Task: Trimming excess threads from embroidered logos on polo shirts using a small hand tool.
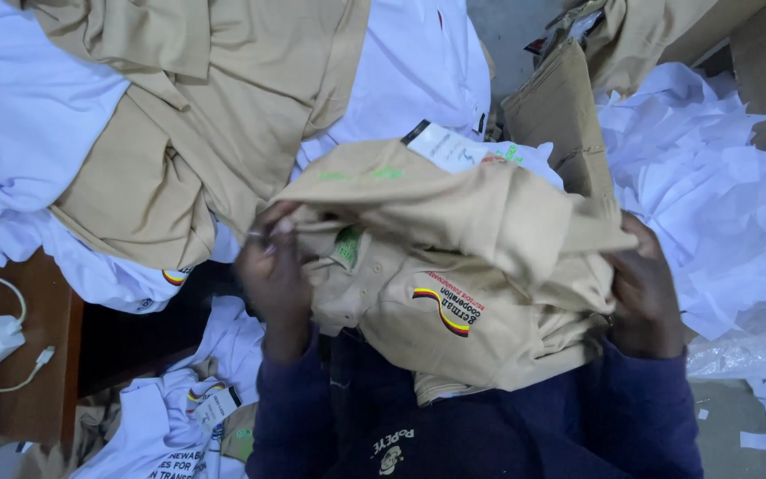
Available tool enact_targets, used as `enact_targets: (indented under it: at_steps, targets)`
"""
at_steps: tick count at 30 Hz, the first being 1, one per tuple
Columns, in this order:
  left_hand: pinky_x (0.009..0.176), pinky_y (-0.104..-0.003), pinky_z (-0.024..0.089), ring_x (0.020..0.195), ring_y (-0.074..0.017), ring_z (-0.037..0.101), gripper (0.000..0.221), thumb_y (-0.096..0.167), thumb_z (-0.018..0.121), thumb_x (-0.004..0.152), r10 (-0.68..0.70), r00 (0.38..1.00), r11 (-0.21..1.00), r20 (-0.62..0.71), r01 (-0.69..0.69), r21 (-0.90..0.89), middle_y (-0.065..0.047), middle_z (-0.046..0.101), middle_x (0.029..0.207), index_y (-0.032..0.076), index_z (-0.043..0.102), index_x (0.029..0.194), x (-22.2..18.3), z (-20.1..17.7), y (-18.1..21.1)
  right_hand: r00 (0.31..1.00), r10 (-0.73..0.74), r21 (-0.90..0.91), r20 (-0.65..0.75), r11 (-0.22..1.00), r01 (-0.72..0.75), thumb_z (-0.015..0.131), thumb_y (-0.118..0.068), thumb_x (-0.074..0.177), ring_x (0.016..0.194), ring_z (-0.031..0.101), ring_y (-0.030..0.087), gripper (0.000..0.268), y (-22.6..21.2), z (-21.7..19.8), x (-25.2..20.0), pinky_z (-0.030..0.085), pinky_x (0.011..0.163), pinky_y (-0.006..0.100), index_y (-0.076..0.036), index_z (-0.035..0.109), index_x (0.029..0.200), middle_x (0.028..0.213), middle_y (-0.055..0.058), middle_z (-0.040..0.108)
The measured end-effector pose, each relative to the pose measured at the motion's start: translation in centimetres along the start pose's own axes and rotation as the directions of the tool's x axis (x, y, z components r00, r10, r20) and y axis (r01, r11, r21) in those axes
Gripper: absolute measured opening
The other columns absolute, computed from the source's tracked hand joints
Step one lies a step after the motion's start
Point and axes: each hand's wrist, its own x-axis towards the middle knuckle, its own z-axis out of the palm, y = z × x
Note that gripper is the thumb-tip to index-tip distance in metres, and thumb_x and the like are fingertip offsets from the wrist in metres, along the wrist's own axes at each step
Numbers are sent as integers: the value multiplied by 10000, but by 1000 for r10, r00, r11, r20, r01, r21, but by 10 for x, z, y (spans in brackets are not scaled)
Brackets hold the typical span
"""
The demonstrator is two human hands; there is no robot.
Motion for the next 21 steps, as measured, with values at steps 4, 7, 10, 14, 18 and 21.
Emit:
enact_targets:
  at_steps: [4, 7, 10, 14, 18, 21]
  targets:
    - [784, -272, 531, 808, -119, 666, 313, 424, 789, 983, 104, 947, 956, -304, -180, -233, -32, 680, 870, 141, 663, 936, -58, -54, 17, 913, -164, 92, 374, 986, 139, 801, -158, 864, 830, 779, 140, 358, 57, -88, -7, 629, 662, 259, 10, 760, 1177, 1018, 79, 817]
    - [954, -338, 593, 990, -193, 744, 275, 391, 801, 927, -9, 994, 954, 110, 42, -295, -60, 757, 1022, 127, 730, 956, -78, -47, 10, 437, -164, -76, 884, 873, 482, 652, -490, 987, 1057, 824, 295, 461, -3, -49, -18, 620, 872, 383, -109, 812, 1190, 1189, 142, 782]
    - [1196, -369, 491, 1289, -189, 673, 375, 356, 604, 1080, 127, 243, 800, 962, 548, -244, -103, 747, 1302, 46, 704, 1267, -65, 30, 59, 250, 133, -269, 959, 708, 653, 737, -626, 954, 1102, 687, 297, 465, -6, -32, -33, 538, 874, 390, -219, 794, 1173, 1145, 82, 726]
    - [1031, -329, 451, 1172, -205, 649, 405, 421, 433, 1129, 223, 91, 949, 970, 208, -238, -73, 664, 1283, 176, 676, 1340, -91, 60, 16, 416, 1, -279, 909, 743, 608, 625, -527, 996, 823, 781, 230, 401, -30, -30, -51, 581, 717, 356, -174, 814, 987, 891, -9, 844]
    - [1167, -391, 439, 1396, -285, 571, 453, 436, 343, 1171, 358, 84, 932, 930, 29, -361, -128, 566, 1442, 168, 655, 1361, -115, 48, 8, 903, -217, -402, 371, 839, 367, 567, -321, 1008, 984, 764, 177, 350, 10, 0, -70, 545, 861, 312, -56, 743, 1156, 1074, 55, 813]
    - [1197, -421, 454, 1437, -327, 562, 253, 180, 498, 1165, 423, 149, 906, 894, -73, -417, -160, 565, 1489, 156, 617, 1388, -121, 32, 10, 751, -422, -633, 509, 407, 658, 630, -287, 1013, 1478, 429, 502, 654, 62, 56, -39, 388, 1207, 583, 18, 432, 1556, 1610, 321, 412]
